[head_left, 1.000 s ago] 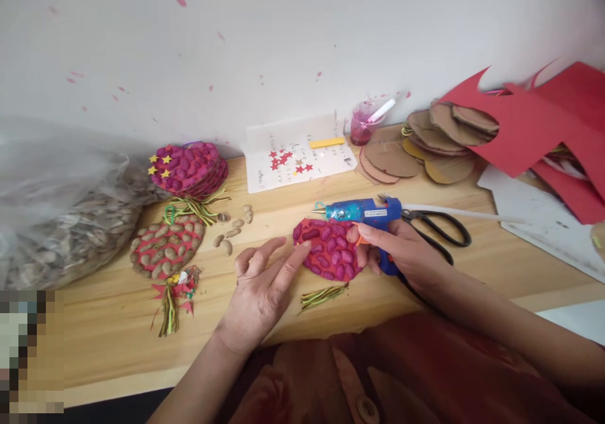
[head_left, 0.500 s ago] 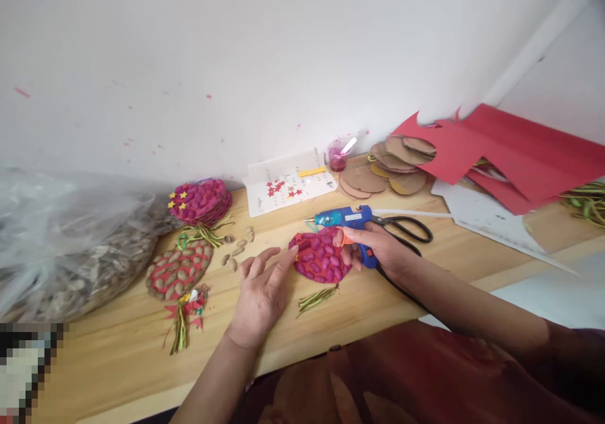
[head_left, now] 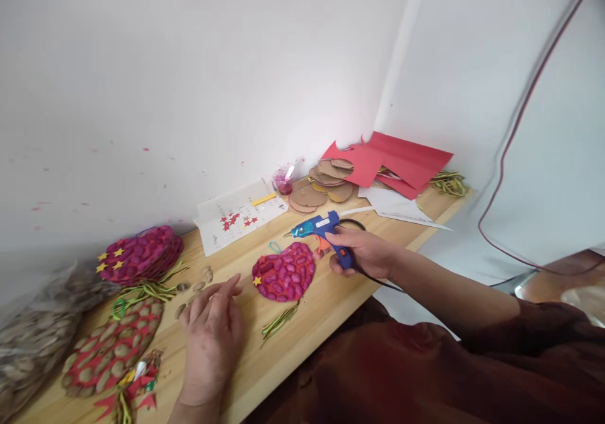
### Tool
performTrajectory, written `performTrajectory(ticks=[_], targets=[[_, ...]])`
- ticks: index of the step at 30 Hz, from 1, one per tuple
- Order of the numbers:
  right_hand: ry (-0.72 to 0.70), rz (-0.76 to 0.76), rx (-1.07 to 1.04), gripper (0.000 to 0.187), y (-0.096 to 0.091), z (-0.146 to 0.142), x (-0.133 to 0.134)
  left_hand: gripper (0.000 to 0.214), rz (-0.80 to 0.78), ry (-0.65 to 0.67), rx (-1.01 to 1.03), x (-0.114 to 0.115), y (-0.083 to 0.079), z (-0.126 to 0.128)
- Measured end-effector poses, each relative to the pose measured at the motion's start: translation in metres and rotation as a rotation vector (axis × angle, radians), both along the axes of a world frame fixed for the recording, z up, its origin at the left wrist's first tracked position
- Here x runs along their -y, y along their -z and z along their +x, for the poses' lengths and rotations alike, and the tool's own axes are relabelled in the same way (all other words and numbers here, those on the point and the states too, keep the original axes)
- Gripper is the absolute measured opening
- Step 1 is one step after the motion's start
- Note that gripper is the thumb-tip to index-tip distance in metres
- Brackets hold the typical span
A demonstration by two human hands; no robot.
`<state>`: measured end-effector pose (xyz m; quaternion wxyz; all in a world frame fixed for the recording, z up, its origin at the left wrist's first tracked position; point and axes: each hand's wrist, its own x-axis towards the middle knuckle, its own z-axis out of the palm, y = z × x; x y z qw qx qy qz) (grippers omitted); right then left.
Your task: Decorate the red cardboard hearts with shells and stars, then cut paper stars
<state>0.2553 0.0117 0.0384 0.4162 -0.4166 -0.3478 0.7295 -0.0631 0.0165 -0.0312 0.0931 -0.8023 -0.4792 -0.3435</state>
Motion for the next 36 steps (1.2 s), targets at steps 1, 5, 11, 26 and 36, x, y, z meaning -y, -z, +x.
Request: performTrajectory(ticks=[1, 5, 11, 26, 36], targets=[[0.034, 0.011, 0.011, 0.022, -0.003, 0.002, 0.004, 0.036, -0.005, -0.011, 0.009, -0.001, 0.001, -0.002], [0.066, 0.005, 0.072, 0.025, -0.009, 0.012, 0.018, 0.032, -0.017, -0.048, 0.038, -0.004, 0.003, -0.007], [0.062, 0.115, 0.042, 0.023, -0.008, 0.025, 0.046, 0.032, -0.022, -0.086, 0.093, -0.006, 0.003, -0.012], [0.350, 0.107, 0.017, 0.021, 0.004, 0.054, 0.097, 0.035, -0.121, -0.083, 0.174, -0.015, 0.012, -0.020], [0.537, 0.235, 0.104, 0.022, -0.004, 0.101, 0.103, 0.036, -0.279, -0.101, 0.290, -0.022, 0.022, -0.025]])
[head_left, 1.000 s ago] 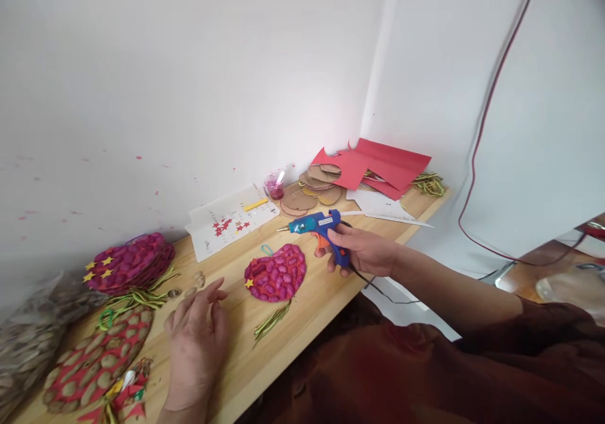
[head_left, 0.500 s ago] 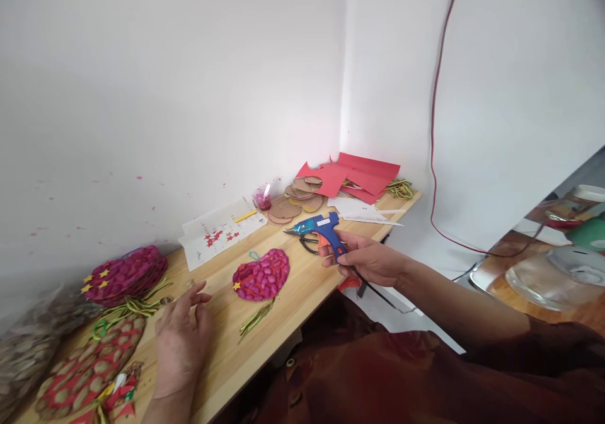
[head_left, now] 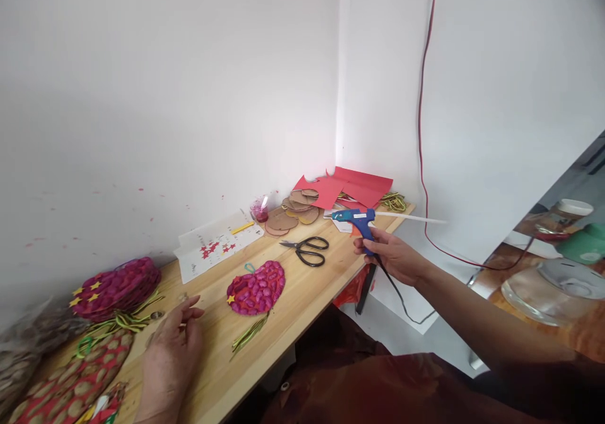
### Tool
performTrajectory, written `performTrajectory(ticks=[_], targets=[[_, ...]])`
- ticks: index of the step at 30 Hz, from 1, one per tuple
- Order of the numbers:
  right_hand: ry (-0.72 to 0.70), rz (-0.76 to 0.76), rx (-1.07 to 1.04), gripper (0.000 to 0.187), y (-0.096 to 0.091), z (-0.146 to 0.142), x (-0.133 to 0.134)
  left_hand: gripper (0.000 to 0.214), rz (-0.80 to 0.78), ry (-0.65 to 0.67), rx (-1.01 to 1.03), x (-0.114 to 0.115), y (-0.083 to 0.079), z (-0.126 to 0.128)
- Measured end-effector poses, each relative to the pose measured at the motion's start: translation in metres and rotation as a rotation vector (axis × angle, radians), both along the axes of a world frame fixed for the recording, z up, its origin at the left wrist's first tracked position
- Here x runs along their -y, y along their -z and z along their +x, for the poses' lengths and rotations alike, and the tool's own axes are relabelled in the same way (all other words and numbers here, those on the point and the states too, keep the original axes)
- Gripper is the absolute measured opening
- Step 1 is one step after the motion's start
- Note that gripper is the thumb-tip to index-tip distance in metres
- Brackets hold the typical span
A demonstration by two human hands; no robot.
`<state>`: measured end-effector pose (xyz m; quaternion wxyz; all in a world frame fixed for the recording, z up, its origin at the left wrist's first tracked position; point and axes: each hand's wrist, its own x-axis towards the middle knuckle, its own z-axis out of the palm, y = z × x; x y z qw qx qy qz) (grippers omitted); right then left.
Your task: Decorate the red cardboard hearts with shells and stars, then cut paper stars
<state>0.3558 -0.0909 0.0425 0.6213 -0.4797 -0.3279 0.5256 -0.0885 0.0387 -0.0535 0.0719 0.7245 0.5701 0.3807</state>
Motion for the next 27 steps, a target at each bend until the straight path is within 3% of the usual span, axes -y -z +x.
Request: performTrajectory(ticks=[5, 7, 9, 12, 13, 20, 27], targets=[[-0.100, 0.013, 0.052, 0.026, -0.006, 0.012, 0.004, 0.037, -0.031, -0.028, 0.007, 0.002, -0.006, 0.003], [-0.152, 0.023, 0.183, 0.031, -0.006, 0.021, 0.003, 0.037, -0.039, -0.036, 0.016, 0.003, -0.008, 0.004], [-0.222, 0.061, 0.546, 0.041, -0.007, 0.034, 0.000, 0.037, -0.046, -0.039, 0.023, 0.003, -0.008, 0.004], [-0.281, 0.099, 1.298, 0.056, -0.010, 0.061, -0.010, 0.038, -0.045, -0.041, 0.016, 0.003, -0.007, 0.003], [-0.281, 0.096, 1.387, 0.056, -0.011, 0.070, -0.015, 0.037, -0.040, -0.040, 0.013, 0.002, -0.006, 0.003], [-0.296, 0.028, 1.649, 0.052, -0.012, 0.130, -0.060, 0.037, -0.070, -0.035, -0.016, -0.003, 0.001, -0.003], [-0.326, 0.068, 1.717, 0.044, 0.000, 0.151, -0.105, 0.037, -0.109, -0.049, -0.045, 0.000, -0.003, -0.003]])
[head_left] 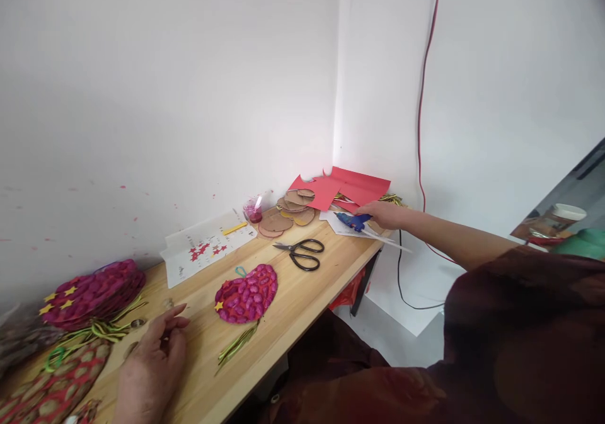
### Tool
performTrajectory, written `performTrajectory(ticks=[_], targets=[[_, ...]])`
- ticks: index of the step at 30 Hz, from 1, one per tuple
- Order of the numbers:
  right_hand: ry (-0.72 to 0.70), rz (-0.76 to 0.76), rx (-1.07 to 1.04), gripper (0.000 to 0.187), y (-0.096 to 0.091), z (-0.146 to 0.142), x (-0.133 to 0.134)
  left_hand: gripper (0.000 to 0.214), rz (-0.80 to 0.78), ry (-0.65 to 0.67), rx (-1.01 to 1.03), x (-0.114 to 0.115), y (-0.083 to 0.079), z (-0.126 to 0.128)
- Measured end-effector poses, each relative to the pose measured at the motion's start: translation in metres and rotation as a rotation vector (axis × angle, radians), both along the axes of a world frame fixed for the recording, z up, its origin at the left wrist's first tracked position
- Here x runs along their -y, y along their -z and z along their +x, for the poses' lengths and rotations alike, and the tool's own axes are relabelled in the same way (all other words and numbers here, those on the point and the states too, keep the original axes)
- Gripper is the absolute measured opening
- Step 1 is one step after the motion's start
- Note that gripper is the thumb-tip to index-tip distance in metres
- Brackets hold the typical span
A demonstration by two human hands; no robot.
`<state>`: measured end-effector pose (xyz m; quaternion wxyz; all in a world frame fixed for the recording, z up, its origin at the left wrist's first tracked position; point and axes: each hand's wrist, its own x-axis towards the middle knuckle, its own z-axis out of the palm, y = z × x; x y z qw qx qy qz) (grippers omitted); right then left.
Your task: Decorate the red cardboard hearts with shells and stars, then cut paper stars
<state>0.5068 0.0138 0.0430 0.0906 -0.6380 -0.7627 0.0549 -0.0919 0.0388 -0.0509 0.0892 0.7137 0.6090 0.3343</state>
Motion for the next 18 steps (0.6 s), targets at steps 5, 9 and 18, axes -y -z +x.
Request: performTrajectory(ticks=[5, 9, 18], targets=[[0.005, 0.023, 0.020, 0.047, 0.012, 0.005, -0.013, 0.038, 0.016, -0.012, -0.011, 0.002, -0.001, 0.001], [0.023, 0.047, 0.033, 0.054, 0.023, 0.009, -0.015, 0.038, 0.015, -0.016, -0.013, 0.002, -0.001, 0.001], [0.051, 0.063, 0.051, 0.058, 0.039, 0.008, -0.015, 0.038, -0.013, -0.020, -0.019, 0.000, 0.003, -0.001]])
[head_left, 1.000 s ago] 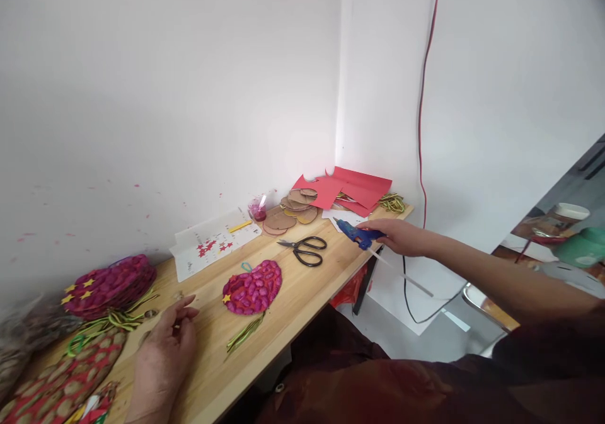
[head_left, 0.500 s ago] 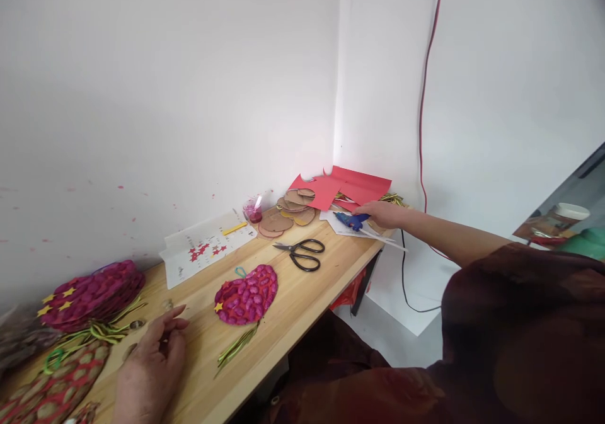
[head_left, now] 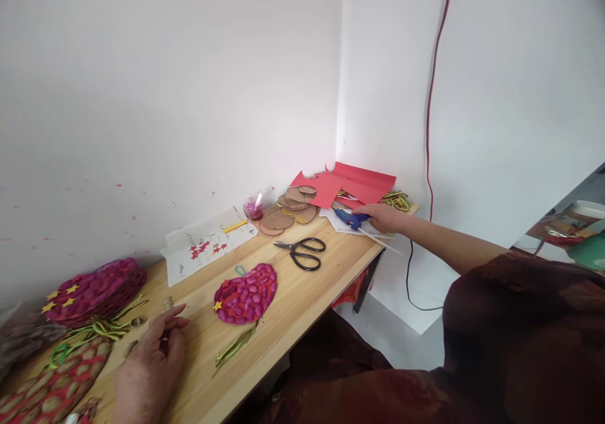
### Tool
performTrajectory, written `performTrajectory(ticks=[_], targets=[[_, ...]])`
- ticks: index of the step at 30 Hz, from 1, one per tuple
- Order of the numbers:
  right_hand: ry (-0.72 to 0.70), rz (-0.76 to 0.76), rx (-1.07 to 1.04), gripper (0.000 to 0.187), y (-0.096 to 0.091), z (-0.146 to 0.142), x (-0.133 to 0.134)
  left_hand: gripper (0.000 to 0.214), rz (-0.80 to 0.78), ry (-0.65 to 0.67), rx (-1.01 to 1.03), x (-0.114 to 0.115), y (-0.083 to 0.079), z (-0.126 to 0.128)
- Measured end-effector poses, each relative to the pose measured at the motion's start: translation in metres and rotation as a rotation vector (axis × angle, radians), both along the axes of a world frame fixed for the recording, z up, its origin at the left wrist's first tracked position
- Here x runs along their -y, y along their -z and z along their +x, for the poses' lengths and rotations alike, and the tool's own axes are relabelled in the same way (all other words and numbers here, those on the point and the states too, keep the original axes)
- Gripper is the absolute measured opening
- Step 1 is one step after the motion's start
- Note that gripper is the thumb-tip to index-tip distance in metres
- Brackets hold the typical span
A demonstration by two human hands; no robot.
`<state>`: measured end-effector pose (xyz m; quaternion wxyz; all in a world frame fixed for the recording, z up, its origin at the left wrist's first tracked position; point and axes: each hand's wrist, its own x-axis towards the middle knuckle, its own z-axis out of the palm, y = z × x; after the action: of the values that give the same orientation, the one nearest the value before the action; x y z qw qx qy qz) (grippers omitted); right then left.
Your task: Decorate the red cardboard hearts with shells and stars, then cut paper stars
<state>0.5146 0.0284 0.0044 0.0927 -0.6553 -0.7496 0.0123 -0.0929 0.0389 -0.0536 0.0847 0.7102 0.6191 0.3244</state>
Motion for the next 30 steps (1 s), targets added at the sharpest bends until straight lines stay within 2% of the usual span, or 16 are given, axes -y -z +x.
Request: performTrajectory(ticks=[6, 10, 12, 15, 17, 19, 22, 23, 26, 28, 30], targets=[[0.038, 0.008, -0.008, 0.063, 0.001, -0.004, 0.003, 0.037, 0.015, -0.016, 0.004, 0.001, 0.000, 0.002], [0.044, 0.056, -0.019, 0.065, -0.006, -0.009, 0.010, 0.035, 0.067, 0.010, 0.037, 0.008, -0.006, 0.009], [0.038, 0.089, -0.026, 0.060, -0.014, -0.013, 0.014, 0.036, 0.080, 0.009, 0.054, 0.012, -0.009, 0.013], [0.030, 0.148, -0.034, 0.042, -0.028, -0.028, 0.018, 0.037, 0.069, 0.029, 0.082, 0.016, -0.015, 0.019], [-0.010, 0.160, -0.050, 0.034, -0.036, -0.051, 0.021, 0.037, 0.080, 0.026, 0.110, 0.017, -0.018, 0.022], [-0.097, 0.119, -0.100, 0.031, -0.040, -0.088, 0.026, 0.036, 0.107, 0.032, 0.144, 0.018, -0.020, 0.024], [-0.252, -0.069, -0.224, 0.034, -0.037, -0.157, 0.032, 0.035, 0.103, 0.044, 0.185, 0.019, -0.020, 0.025], [-0.294, -0.139, -0.270, 0.037, -0.034, -0.179, 0.032, 0.035, 0.100, 0.050, 0.193, 0.019, -0.019, 0.025], [-0.401, -0.135, -0.300, 0.057, -0.024, -0.235, 0.023, 0.035, 0.091, 0.078, 0.209, 0.019, -0.016, 0.023], [-0.448, -0.104, -0.303, 0.072, -0.017, -0.259, 0.011, 0.035, 0.082, 0.096, 0.216, 0.019, -0.014, 0.022], [-0.437, -0.114, -0.280, 0.087, -0.011, -0.274, -0.002, 0.034, 0.072, 0.111, 0.218, 0.019, -0.013, 0.023]])
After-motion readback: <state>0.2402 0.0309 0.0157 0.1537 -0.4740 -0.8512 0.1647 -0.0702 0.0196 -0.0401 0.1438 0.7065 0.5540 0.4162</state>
